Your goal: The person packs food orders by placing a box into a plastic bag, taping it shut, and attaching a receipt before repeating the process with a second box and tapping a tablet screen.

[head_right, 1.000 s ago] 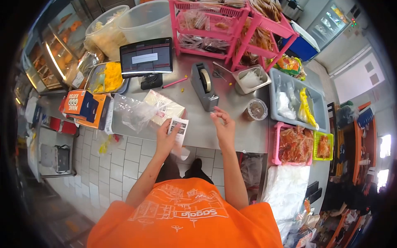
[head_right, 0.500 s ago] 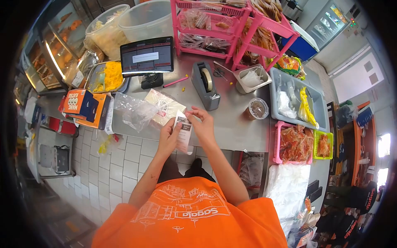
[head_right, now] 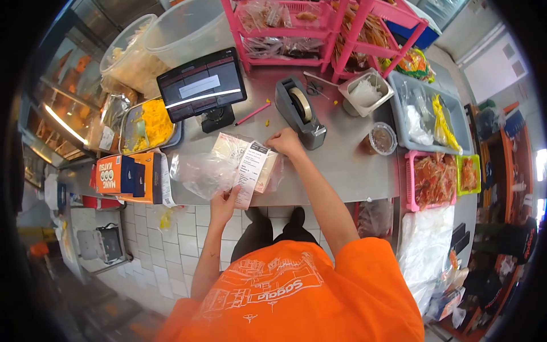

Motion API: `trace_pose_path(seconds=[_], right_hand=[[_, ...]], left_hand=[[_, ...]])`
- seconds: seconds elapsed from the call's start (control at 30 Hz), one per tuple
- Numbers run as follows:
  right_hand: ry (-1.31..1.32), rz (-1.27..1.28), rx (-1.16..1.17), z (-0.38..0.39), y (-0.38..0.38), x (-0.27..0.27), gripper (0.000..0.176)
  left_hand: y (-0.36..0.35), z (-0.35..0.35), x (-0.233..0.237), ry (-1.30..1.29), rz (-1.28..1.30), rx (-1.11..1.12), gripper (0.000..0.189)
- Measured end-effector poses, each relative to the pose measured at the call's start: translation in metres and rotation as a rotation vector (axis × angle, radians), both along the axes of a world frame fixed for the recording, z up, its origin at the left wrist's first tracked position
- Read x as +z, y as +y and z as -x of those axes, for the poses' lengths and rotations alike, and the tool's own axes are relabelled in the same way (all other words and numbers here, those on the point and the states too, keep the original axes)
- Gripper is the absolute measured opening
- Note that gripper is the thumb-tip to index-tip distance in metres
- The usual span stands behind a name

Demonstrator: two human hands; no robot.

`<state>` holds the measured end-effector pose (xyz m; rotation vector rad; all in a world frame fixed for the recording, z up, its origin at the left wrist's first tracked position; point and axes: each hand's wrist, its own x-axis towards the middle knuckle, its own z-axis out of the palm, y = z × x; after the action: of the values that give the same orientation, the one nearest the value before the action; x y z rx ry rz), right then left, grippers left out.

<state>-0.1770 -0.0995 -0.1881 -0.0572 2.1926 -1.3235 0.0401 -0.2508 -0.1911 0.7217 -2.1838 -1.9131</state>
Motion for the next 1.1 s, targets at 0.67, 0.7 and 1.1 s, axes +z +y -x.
trace_pose_path(seconds=[0.67, 0.7, 1.1], right_hand=[[-0.026, -0.116, -0.238, 0.026, 0.100, 0.082, 0.024], [-0.028, -0.116, -0.229, 0.029, 0.103, 0.081, 0.024], [0.600, 0.408, -0.219, -0.033, 0.136, -0.003, 0.008]], left_hand=[[0.064, 0.049, -0.032, 0.088, -0.343, -0.034, 0.016], [0.070, 0.048, -0.032, 0.104, -0.354, -0.024, 0.015], [0.113, -0.015, 0.017, -0.042, -0.493, -0.083, 0.019]])
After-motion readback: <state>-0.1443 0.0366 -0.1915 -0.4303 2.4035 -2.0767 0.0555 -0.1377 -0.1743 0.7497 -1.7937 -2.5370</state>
